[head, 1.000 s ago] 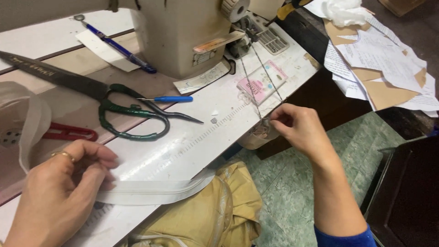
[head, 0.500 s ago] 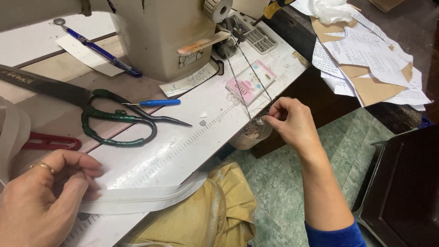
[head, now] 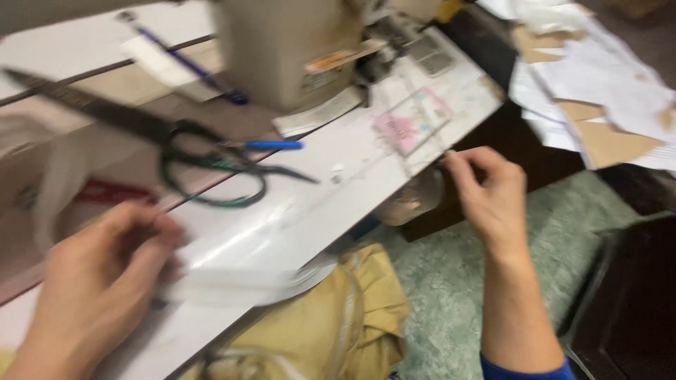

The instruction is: Measuring and aligning zipper tape segments against a guide on a sewing workbench.

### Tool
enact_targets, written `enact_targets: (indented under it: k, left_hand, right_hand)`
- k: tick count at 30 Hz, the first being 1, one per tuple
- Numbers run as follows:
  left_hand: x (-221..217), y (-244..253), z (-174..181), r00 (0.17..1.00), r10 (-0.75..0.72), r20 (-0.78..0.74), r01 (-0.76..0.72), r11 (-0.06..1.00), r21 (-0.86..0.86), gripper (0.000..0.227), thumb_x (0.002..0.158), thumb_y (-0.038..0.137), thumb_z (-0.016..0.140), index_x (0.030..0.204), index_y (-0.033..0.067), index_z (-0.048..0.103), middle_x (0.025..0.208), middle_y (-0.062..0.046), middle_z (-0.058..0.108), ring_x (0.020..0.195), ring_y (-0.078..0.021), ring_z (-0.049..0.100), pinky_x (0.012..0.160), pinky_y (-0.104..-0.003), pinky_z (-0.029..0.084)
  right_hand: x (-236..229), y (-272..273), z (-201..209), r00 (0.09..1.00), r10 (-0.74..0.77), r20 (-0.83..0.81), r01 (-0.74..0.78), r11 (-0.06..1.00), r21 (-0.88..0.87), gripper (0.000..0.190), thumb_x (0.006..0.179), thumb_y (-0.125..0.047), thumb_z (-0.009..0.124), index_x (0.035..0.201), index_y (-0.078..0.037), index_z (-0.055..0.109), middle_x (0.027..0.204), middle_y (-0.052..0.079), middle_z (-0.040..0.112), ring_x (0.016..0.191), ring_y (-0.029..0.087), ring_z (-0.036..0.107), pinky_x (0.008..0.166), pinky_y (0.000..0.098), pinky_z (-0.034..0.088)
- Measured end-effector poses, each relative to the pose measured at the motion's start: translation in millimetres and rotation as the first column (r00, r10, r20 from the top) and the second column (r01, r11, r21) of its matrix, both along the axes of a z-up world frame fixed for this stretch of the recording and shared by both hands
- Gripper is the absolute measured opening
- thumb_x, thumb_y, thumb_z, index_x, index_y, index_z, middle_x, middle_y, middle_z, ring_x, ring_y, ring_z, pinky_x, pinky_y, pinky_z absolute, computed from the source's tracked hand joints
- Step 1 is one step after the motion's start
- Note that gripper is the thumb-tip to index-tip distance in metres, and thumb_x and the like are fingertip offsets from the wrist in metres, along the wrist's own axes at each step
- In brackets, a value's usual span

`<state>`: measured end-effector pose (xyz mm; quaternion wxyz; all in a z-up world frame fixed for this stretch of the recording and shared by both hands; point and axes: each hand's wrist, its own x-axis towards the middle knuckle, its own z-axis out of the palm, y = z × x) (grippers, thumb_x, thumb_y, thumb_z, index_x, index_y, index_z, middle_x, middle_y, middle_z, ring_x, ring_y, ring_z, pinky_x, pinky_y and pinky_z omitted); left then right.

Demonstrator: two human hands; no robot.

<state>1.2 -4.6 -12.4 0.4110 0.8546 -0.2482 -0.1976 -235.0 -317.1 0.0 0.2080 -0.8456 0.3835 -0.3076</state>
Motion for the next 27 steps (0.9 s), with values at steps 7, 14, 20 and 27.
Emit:
enact_targets:
  k: [7,14,20,27]
  left_hand:
    - [3,4,-5,0.996,-0.087,0.015,0.088,0.961,-0.261,0.018,0.077,0.002,0.05,0.085,0.0121,0.062,0.072,0.0,0.068,0.054,-0.0097,0.066,0.055,-0.022,0.05]
    - [12,28,4,0.918,-0.213,0.336,0.292,0.934,-0.206,0.016,0.078,0.007,0.053,0.089,0.0124,0.063,0.079,-0.003,0.062,0.069,-0.0176,0.055,0.065,-0.031,0.042]
    - [16,62,13,0.671,-0.337,0.661,0.297,0.938,0.178,0.02,0.085,0.011,0.062,0.103,0.0061,0.061,0.105,-0.013,0.057,0.097,-0.0318,0.052,0.082,-0.045,0.045]
    - [-17,75,19,0.73,-0.067,0.68,0.033,0.997,0.063,0.019,0.092,0.01,0.061,0.109,0.0024,0.058,0.087,-0.007,0.054,0.075,-0.0186,0.052,0.065,-0.03,0.049]
  right_hand:
    - [58,127,22,0.849,0.509,0.142,-0.519,0.854,0.042,0.003,0.088,-0.003,0.068,0.087,-0.004,0.066,0.084,0.004,0.065,0.078,0.012,0.057,0.076,0.0239,0.044]
    - [90,189,7,0.666,0.745,-0.037,-0.735,0.664,0.136,0.013,0.082,-0.012,0.068,0.094,-0.008,0.065,0.088,0.001,0.059,0.061,0.012,0.053,0.059,0.025,0.044]
    - [90,190,6,0.72,0.69,-0.075,-0.669,0.719,0.191,0.017,0.082,-0.017,0.07,0.097,-0.01,0.068,0.085,-0.001,0.055,0.061,0.01,0.05,0.058,0.0238,0.043]
    - [98,188,11,0.672,0.689,-0.27,-0.622,0.724,0.299,0.012,0.084,-0.021,0.069,0.091,-0.012,0.065,0.082,-0.001,0.054,0.059,0.012,0.051,0.059,0.029,0.045]
